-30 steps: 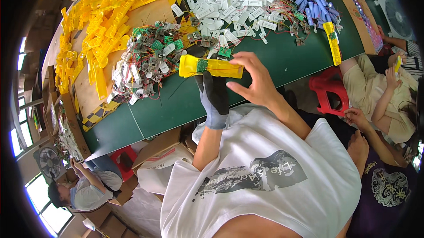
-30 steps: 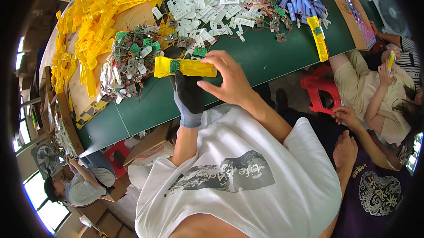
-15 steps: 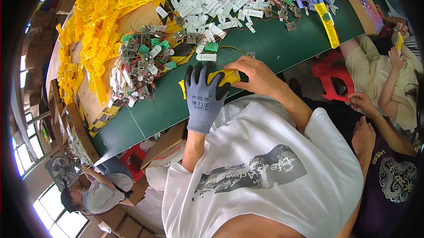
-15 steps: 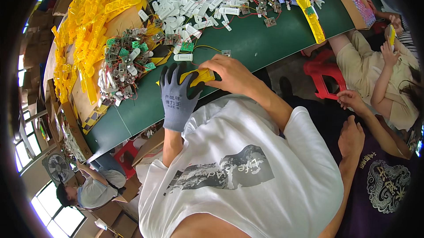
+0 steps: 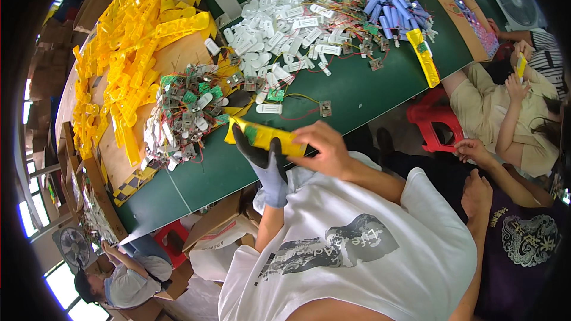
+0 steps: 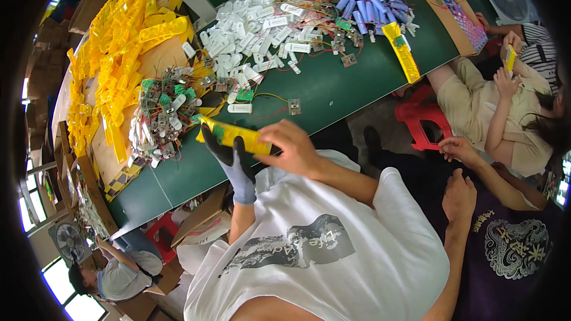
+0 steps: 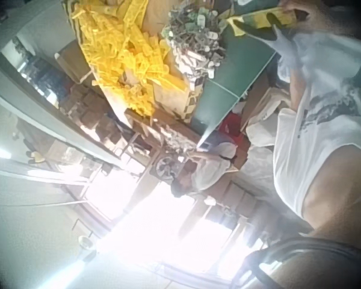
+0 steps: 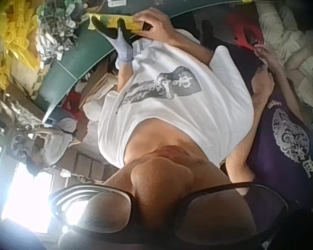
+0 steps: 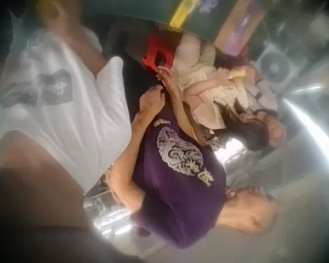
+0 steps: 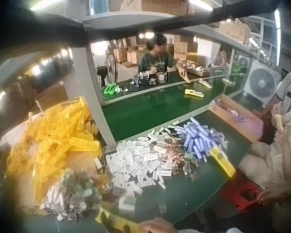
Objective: The person assembles electronic components by hand, inserting circuit boards, wires, connectors, and battery packs into yellow plastic housings at a factory workbench.
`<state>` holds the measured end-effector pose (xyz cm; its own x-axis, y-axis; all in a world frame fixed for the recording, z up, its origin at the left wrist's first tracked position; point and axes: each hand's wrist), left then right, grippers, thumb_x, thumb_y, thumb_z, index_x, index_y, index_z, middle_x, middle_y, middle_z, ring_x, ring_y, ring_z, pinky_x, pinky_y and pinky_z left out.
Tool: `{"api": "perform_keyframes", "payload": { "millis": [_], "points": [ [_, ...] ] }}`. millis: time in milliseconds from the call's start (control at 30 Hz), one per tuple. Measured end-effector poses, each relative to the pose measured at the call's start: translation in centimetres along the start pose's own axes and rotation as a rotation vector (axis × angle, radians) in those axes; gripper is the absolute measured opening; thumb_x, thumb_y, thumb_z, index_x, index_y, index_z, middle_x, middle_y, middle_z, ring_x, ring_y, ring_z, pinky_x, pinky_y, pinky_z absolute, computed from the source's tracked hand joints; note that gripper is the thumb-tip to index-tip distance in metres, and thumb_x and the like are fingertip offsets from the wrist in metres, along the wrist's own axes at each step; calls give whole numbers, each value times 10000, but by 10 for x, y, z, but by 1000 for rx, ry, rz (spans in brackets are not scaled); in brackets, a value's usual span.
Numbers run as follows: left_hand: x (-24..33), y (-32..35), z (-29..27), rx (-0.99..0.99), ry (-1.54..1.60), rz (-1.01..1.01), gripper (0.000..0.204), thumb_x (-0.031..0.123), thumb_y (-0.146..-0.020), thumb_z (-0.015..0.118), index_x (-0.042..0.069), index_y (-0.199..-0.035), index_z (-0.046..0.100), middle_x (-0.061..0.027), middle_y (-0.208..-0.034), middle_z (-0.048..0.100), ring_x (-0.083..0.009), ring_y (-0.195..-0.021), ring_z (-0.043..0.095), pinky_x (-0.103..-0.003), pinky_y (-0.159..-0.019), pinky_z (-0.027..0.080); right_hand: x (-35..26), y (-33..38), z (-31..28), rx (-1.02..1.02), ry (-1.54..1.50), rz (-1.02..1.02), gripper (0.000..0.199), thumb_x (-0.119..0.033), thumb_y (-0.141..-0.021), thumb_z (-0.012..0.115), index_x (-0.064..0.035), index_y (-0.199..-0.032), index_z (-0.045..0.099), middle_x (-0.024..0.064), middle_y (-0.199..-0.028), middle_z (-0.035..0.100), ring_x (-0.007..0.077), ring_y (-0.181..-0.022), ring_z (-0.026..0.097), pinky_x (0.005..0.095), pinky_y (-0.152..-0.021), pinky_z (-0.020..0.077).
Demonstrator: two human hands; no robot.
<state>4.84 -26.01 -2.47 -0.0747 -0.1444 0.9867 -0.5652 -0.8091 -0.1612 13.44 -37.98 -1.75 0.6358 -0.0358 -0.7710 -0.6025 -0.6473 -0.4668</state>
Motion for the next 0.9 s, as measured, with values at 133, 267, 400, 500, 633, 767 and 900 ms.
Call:
{"api": "perform_keyframes", "payload": {
  "millis": [133, 267, 400, 500, 633, 767, 900],
  "points": [
    [-4, -13, -5, 46, 106, -126, 605, 57, -918, 492, 81, -1442, 189, -72, -1427, 284, -231, -1088, 505, -347, -926, 409, -8, -7, -9, -244, -83, -24, 348, -201, -699, 779, -57, -973, 620, 90, -975, 638, 231, -857, 620, 328, -755, 494],
    [-4, -13, -2, -61, 225, -211, 734, -52, -847, 537, 123, -1455, 164, -63, -1416, 280, -204, -1038, 513, -338, -902, 435, 33, -48, -71, 84, 20, 406, 169, -132, -785, 694, -45, -925, 655, 75, -805, 662, 151, -648, 623, 273, -594, 477],
    [0, -15, -2, -129, 331, -220, 701, -100, -809, 547, 122, -1406, 256, -46, -1310, 356, -147, -936, 516, -269, -739, 499, 69, -98, -96, 41, 331, 323, 116, -140, -806, 661, -36, -858, 664, 60, -716, 656, 135, -573, 593, 267, -544, 455],
    [-5, -20, -4, -80, 305, -247, 518, -47, -847, 522, 111, -1303, 332, -70, -1086, 492, -146, -826, 556, -270, -624, 522, 79, -140, -102, -11, 453, 258, 124, -176, -805, 641, -60, -837, 668, 72, -729, 660, 199, -606, 621, 314, -569, 472],
    [-9, -23, -4, -29, 382, -344, 306, 122, -929, 508, 96, -1207, 384, -73, -900, 551, -149, -714, 592, -272, -527, 528, 113, -212, -96, -54, 558, 158, 151, -189, -781, 622, -89, -867, 695, 80, -784, 683, 257, -716, 654, 366, -653, 506],
    [-10, -20, -3, -25, 456, -381, 350, 159, -941, 499, 107, -1257, 358, -77, -905, 552, -171, -732, 611, -294, -520, 534, 144, -278, -75, -252, 596, 136, 177, -190, -754, 641, -95, -891, 701, 94, -853, 691, 263, -791, 661, 360, -720, 514],
    [-7, -17, -2, -56, 426, -420, 352, 179, -948, 487, 120, -1265, 345, -81, -885, 552, -178, -707, 612, -302, -517, 527, 162, -309, -49, -452, 537, 220, 257, -232, -719, 706, -83, -928, 700, 111, -909, 692, 259, -852, 661, 350, -774, 510]
  ]
}}
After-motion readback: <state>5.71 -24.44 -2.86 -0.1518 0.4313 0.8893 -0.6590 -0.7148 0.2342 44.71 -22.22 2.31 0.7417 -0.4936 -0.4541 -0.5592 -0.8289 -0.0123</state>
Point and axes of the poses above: each hand's wrist, its own y-axis away from the middle knuckle, its own z-axis out of the palm, x = y × z
